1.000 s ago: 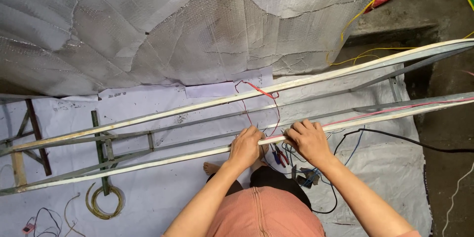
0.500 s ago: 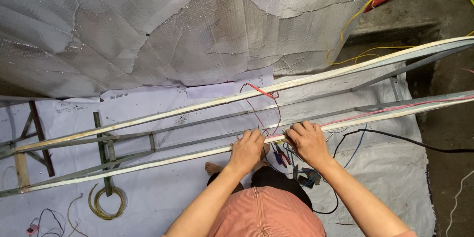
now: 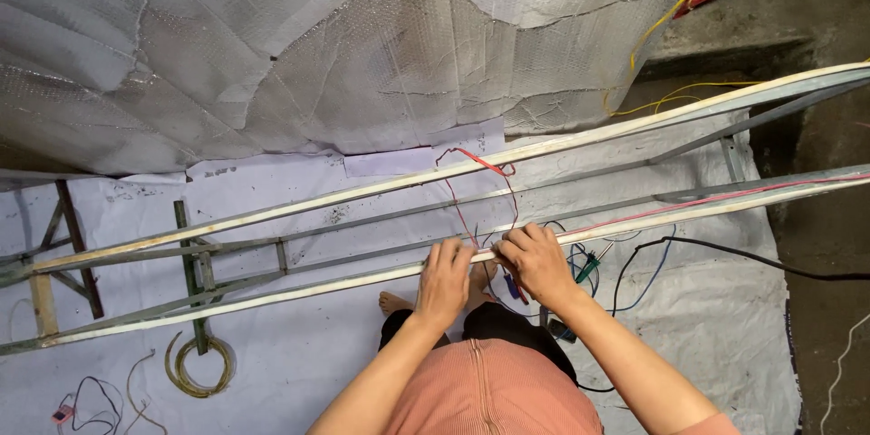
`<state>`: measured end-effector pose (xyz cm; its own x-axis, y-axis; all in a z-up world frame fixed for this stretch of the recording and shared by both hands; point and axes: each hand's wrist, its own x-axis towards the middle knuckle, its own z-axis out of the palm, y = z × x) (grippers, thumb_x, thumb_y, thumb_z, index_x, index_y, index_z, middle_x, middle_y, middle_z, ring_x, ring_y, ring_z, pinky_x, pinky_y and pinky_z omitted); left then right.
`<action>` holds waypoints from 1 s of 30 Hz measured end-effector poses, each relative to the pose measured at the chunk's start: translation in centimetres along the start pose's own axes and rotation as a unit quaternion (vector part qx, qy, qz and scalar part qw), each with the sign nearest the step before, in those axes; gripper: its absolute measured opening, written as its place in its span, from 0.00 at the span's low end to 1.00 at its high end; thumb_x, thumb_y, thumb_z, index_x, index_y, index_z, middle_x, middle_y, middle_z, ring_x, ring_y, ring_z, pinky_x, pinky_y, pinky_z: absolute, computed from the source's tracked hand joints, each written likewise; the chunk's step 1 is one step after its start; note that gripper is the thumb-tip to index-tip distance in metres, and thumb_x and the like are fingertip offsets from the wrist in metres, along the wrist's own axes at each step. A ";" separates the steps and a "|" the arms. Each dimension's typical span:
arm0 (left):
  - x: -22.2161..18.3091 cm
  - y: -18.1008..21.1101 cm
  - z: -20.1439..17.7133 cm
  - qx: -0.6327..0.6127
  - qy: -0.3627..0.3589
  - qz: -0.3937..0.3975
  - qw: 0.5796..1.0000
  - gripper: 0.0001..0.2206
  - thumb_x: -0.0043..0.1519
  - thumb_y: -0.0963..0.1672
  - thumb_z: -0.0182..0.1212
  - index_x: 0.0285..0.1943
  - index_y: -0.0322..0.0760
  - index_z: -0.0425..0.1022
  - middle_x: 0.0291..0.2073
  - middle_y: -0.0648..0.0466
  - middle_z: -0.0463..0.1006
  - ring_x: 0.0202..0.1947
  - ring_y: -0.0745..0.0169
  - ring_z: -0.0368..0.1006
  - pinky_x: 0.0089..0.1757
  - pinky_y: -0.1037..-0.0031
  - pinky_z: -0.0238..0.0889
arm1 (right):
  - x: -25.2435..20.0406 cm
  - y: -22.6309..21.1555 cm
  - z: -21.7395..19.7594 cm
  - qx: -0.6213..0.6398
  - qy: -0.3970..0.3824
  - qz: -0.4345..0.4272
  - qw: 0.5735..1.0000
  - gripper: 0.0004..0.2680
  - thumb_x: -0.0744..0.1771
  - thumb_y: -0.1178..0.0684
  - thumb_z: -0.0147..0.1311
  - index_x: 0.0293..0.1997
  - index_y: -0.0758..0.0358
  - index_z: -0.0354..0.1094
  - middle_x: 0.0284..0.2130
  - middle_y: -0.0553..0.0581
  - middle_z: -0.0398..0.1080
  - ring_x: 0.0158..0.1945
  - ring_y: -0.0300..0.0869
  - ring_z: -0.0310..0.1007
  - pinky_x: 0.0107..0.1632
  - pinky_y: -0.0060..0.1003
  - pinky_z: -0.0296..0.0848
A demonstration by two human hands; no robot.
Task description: Threading and securing electrical wires along a metal frame structure
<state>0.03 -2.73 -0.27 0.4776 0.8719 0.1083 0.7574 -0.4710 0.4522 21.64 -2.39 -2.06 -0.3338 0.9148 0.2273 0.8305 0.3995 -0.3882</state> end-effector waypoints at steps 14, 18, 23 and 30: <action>-6.7 -3.9 2.7 -0.385 -0.160 -0.271 0.868 0.20 0.65 0.53 0.52 0.59 0.40 0.73 0.59 0.52 0.72 0.61 0.56 0.65 0.60 0.65 0.55 | -0.1 -0.3 -1.3 -0.023 -0.029 -0.007 0.999 0.04 0.68 0.47 0.56 0.37 0.50 0.70 0.34 0.45 0.67 0.39 0.47 0.60 0.38 0.45 0.57; -8.8 -6.8 -2.8 -0.456 -0.212 -0.280 0.818 0.18 0.68 0.53 0.50 0.45 0.42 0.83 0.22 0.61 0.76 0.28 0.69 0.72 0.41 0.76 0.63 | -0.5 -0.5 -1.1 -0.029 -0.036 0.020 0.999 0.03 0.69 0.47 0.54 0.40 0.49 0.71 0.37 0.44 0.69 0.40 0.47 0.60 0.39 0.45 0.57; -10.7 -13.9 -15.1 -0.265 -0.271 -0.335 0.862 0.15 0.64 0.52 0.57 0.39 0.43 0.87 0.19 0.62 0.72 0.24 0.70 0.66 0.32 0.77 0.59 | 0.0 -1.1 -1.8 -0.033 -0.009 0.024 0.999 0.03 0.68 0.46 0.57 0.40 0.47 0.72 0.37 0.42 0.70 0.38 0.45 0.60 0.37 0.43 0.57; -4.7 -16.4 -27.2 0.077 -0.371 -0.400 0.835 0.14 0.61 0.56 0.54 0.39 0.60 0.85 0.35 0.67 0.86 0.42 0.64 0.79 0.41 0.71 0.64 | -0.4 -1.6 -1.3 -0.071 -0.006 0.049 0.996 0.05 0.68 0.45 0.58 0.41 0.50 0.72 0.40 0.44 0.73 0.40 0.46 0.63 0.37 0.43 0.58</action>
<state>-26.72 4.56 15.91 -0.1070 0.6200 -0.7773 0.9870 0.1606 -0.0078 21.03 -3.47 -0.41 -0.2520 0.9502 0.1833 0.9142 0.2959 -0.2769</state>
